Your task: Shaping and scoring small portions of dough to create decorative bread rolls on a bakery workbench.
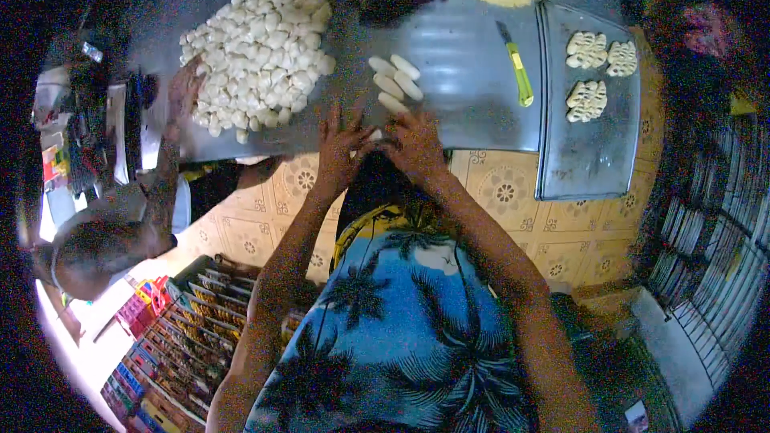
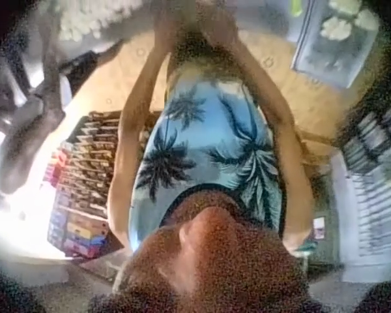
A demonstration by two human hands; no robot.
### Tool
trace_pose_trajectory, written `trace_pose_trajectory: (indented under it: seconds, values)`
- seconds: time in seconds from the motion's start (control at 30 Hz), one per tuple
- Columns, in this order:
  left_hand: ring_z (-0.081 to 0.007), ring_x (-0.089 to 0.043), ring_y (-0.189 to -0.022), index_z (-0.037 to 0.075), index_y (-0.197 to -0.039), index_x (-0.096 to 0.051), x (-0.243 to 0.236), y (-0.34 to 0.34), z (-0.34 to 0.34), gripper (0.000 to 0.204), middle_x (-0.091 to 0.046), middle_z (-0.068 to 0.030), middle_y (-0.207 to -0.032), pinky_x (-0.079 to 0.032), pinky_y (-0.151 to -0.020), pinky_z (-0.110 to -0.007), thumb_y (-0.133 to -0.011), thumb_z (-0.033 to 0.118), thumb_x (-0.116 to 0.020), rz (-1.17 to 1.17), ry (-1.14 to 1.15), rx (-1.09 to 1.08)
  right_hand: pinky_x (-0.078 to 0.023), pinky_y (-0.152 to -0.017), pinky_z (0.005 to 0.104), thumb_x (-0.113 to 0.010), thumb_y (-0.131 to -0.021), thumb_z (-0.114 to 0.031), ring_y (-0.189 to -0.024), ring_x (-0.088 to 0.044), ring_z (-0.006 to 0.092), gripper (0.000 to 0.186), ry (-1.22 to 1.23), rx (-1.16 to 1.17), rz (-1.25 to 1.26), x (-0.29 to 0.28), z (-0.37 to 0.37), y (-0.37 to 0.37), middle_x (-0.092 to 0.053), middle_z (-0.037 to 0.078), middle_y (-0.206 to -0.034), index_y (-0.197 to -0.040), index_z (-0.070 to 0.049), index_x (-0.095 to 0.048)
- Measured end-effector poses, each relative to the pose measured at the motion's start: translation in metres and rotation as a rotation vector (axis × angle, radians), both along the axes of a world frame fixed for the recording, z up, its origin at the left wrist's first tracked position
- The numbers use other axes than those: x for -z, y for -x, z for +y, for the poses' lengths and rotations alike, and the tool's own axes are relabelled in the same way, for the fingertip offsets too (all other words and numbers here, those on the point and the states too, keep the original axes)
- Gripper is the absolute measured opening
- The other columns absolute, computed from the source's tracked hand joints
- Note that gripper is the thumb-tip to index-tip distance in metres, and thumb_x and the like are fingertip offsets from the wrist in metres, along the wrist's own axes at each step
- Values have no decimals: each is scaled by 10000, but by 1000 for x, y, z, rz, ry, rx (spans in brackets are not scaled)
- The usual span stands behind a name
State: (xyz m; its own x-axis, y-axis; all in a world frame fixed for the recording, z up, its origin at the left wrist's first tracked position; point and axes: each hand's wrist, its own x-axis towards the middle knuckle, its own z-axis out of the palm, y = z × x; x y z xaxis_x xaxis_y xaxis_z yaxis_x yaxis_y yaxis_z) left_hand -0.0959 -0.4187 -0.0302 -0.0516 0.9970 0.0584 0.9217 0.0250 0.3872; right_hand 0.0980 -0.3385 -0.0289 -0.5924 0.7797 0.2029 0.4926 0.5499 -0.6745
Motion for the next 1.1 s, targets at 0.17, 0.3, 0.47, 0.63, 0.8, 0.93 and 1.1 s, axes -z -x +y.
trace_pose_trajectory:
  seconds: [0.17, 0.3, 0.47, 0.63, 0.8, 0.93, 1.1]
  values:
    - [-429, -378, -1494, 201, -1335, -716, -9, 3, -6, 416, -594, -64, -1514, -214, -1220, -640, -930, 290, -753, -47, 38, 20, -531, -898, 449, -793, -806, -88, -1089, -628, 371, 340, -144, -146, 21, 11, -2, 7, -690, 96, -1111, -1140, -62, -737]
    - [-437, -454, -1421, 151, -1324, -706, -19, -6, 7, 418, -629, -138, -1439, -308, -1188, -594, -917, 218, -768, -137, 76, 1, -541, -850, 450, -774, -837, -72, -1012, -648, 362, 248, -56, -117, 8, 6, -9, -7, -685, 115, -1055, -1080, -58, -725]
    - [-427, -563, -1250, 72, -1285, -669, 0, -20, 49, 422, -633, -196, -1294, -495, -1013, -485, -871, 51, -749, -527, -57, 89, -531, -823, 446, -752, -894, -76, -937, -660, 363, 189, 317, 301, 107, -18, -2, -34, -680, 143, -1020, -1075, -37, -714]
    - [-427, -541, -1310, 81, -1375, -633, -6, -18, 52, 482, -576, -211, -1403, -464, -1095, -503, -901, 105, -716, -410, 144, 114, -510, -890, 452, -731, -931, -116, -1004, -646, 366, 212, 164, 343, 47, -4, 32, -8, -681, 169, -1045, -1116, -17, -700]
    - [-444, -394, -1462, 98, -1502, -521, -27, -39, 54, 585, -443, -155, -1596, -371, -1164, -572, -952, 228, -675, -62, 22, 226, -503, -925, 467, -723, -942, -124, -1042, -626, 382, 223, 164, 328, 44, -8, 31, -15, -657, 190, -1088, -1137, -22, -691]
    - [-443, -308, -1530, 72, -1557, -448, -27, -39, 64, 637, -384, -141, -1652, -281, -1213, -620, -988, 284, -640, 59, 159, 310, -500, -883, 481, -689, -979, -168, -1015, -599, 400, 227, -24, 524, -26, -26, 67, -76, -614, 204, -1084, -1145, -14, -665]
    - [-463, -300, -1531, 63, -1539, -474, -13, -30, 100, 621, -461, -156, -1605, -240, -1231, -620, -1012, 351, -629, -234, -109, 106, -487, -815, 522, -660, -976, -149, -915, -582, 431, 189, -246, 667, -287, -8, 159, -122, -590, 223, -961, -1103, -13, -626]
